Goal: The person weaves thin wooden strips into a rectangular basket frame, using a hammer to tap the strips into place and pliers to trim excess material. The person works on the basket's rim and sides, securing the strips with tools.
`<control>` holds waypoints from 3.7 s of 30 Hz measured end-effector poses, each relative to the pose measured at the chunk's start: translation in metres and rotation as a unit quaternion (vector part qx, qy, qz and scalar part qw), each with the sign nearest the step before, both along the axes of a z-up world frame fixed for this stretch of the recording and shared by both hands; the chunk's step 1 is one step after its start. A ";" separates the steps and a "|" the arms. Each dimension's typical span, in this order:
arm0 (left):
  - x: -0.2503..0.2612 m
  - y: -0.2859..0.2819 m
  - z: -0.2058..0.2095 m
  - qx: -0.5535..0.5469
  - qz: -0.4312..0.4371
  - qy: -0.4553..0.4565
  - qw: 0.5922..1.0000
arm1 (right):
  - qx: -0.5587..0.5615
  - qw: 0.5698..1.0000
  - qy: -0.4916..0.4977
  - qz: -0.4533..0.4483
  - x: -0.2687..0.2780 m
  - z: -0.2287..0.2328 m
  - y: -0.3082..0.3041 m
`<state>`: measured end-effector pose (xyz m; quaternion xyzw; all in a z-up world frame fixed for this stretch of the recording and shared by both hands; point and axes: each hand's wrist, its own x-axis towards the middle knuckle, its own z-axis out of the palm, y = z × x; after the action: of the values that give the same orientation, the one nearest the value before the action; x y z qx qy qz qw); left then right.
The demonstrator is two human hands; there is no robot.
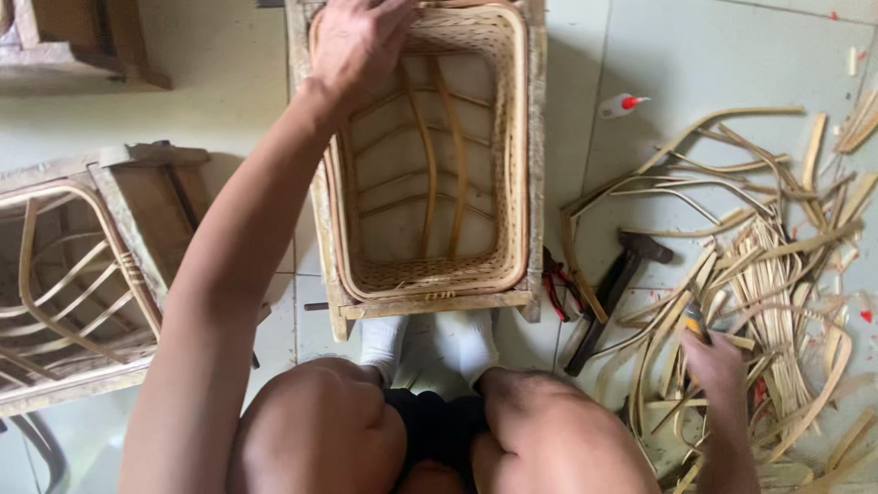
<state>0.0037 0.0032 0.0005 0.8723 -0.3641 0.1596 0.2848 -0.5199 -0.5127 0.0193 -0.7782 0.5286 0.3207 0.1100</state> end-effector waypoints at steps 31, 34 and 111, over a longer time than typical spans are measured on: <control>0.002 0.007 -0.023 0.027 -0.061 0.000 0.998 | 0.457 0.762 -0.455 0.064 0.368 -0.028 0.351; 0.002 0.008 -0.019 0.018 -0.073 0.019 0.997 | 0.459 0.753 -0.468 0.066 0.377 -0.028 0.351; -0.009 -0.001 0.007 0.028 -0.057 -0.003 0.998 | 0.554 0.591 -0.538 -0.233 0.465 -0.067 0.331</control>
<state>-0.0053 0.0026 0.0077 0.8570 -0.4186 0.1351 0.2685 -0.0545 -0.1813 -0.0477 -0.4484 0.2569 0.0384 0.8553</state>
